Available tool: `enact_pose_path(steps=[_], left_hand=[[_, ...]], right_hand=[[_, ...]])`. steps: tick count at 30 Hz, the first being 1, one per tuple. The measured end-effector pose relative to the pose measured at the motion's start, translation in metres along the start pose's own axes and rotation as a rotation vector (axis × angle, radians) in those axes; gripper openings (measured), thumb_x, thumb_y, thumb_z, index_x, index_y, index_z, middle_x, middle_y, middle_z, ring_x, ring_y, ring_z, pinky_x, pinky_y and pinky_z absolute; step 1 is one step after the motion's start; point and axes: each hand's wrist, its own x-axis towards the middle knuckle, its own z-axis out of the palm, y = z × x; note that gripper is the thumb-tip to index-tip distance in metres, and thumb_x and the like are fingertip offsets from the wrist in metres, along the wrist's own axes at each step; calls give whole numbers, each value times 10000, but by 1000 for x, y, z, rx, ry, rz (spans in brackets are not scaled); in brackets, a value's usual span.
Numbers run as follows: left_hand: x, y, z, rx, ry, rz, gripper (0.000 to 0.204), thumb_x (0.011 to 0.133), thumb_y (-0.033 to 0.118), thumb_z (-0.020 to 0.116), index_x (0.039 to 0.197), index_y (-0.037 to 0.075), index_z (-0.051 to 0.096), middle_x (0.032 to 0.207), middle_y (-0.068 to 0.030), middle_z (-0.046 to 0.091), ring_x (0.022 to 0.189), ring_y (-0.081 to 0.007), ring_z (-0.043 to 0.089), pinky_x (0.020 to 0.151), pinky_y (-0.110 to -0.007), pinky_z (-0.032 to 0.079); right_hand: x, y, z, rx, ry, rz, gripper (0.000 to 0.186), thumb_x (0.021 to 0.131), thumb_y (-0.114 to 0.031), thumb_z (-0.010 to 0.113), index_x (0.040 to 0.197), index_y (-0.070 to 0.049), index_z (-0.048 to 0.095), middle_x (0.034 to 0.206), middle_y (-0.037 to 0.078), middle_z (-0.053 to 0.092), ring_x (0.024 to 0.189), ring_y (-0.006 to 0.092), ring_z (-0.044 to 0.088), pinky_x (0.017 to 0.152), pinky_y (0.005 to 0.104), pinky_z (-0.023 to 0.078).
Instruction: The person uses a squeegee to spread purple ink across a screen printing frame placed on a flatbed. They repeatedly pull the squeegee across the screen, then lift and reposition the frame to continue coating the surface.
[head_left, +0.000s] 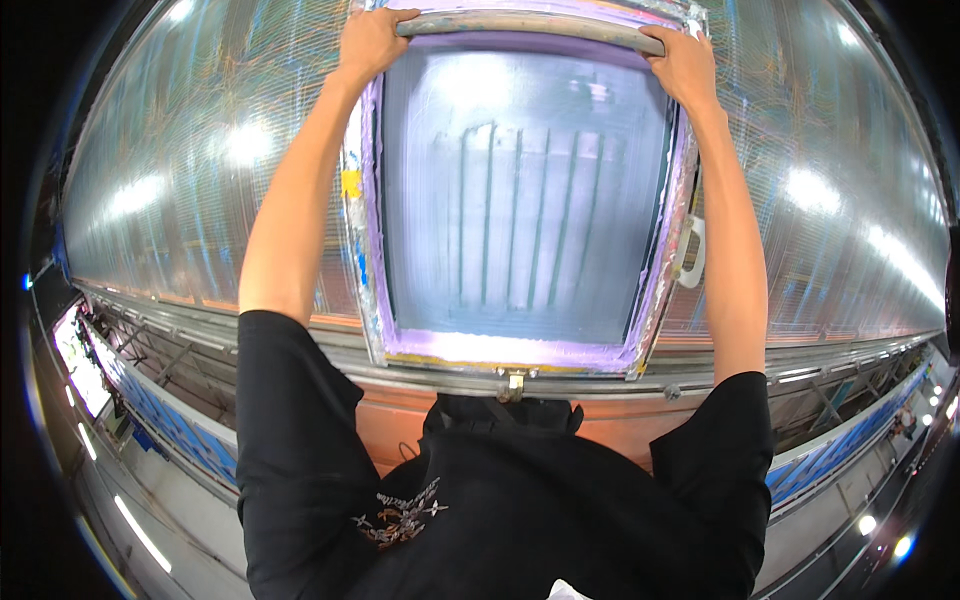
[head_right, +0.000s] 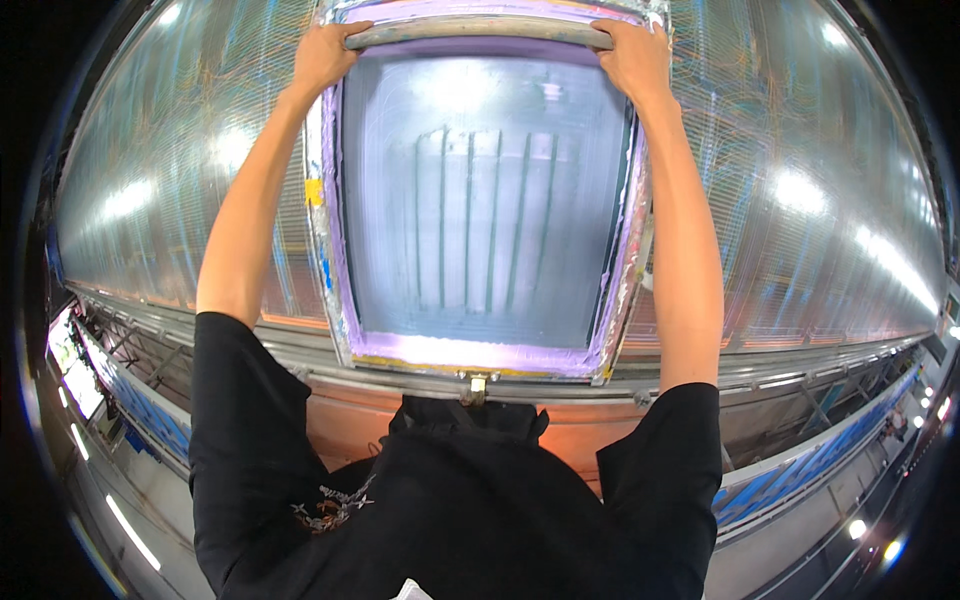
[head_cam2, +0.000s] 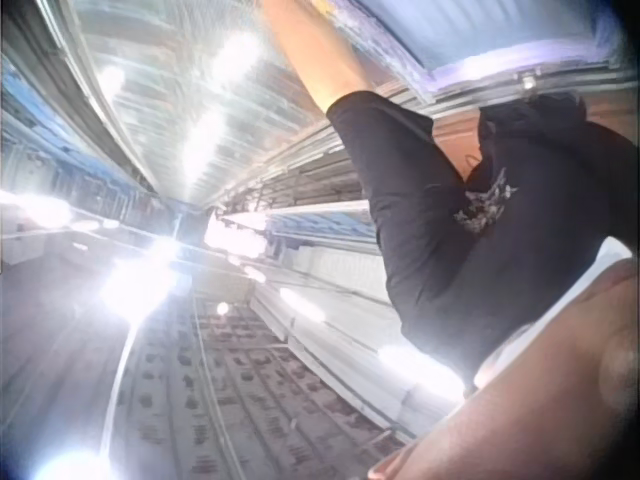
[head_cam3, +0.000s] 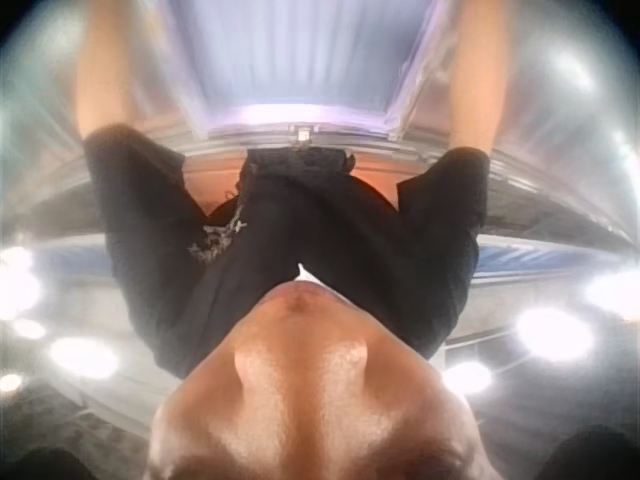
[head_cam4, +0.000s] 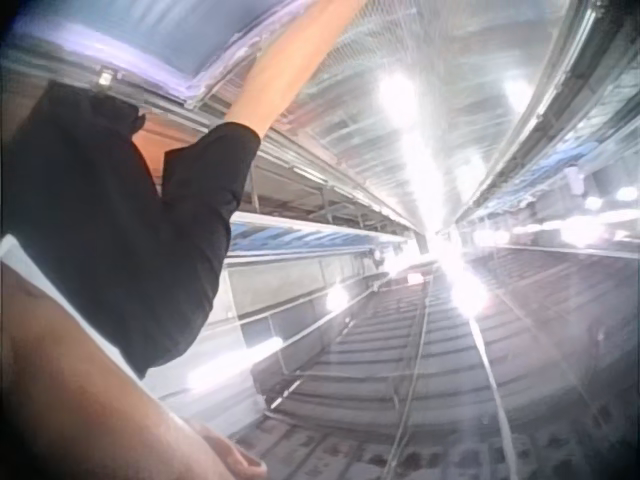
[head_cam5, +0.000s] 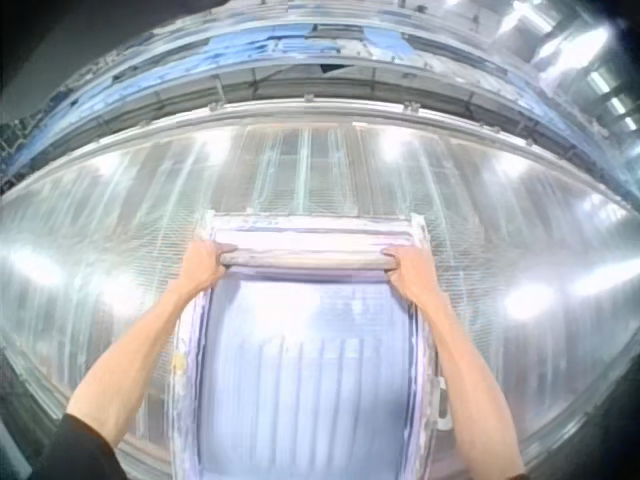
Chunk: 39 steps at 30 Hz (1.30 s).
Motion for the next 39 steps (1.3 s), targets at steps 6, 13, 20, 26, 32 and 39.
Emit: enact_pose_path(steps=[6,13,20,26,32,39], left_hand=[[-133,-1,24,3,120,129,490,754,81,713,1230,181,774,1123,-81,784,1086,-276,711,1201,-526,351],[-414,58,24,-191,49,64,611,651,-20,712,1254,72,723,1316,-103,714,1266,-303,612,1236,-565,290],[-575,87,20,-178,-48,23,622,637,-17,728,1248,97,735,1253,-98,741,1211,-304,647,1236,-583,269],[-529,74,0,-67,-373,-107,411,718,115,760,1105,238,821,973,-95,785,1049,-279,725,1229,-585,272],[-521,72,22,-69,-390,-177,380,709,84,744,1044,238,838,934,-104,780,1018,-265,745,1263,-606,198],[-553,78,17,-136,-295,-195,461,693,60,737,1104,240,840,886,-78,779,991,-280,737,1283,-614,126]], right_hand=[[-114,-46,-3,46,-32,12,456,778,-49,724,1230,-110,744,1208,105,743,1176,309,652,1183,535,357],[-363,-154,-54,131,-136,63,590,648,43,641,1225,-58,708,1233,134,702,1238,332,597,1191,516,350],[-514,-208,-88,206,-361,118,529,673,-71,742,1201,-43,726,1224,151,714,1173,346,625,1066,478,440],[-396,-127,-91,818,-479,438,618,894,-504,793,1215,21,723,1247,209,715,1176,324,664,1026,431,503],[-290,4,-1,616,-51,986,776,1040,-620,479,1074,110,739,970,295,744,924,457,695,883,538,532],[-288,7,-11,254,386,744,591,1008,-454,540,799,85,663,801,271,704,701,476,633,672,571,470]])
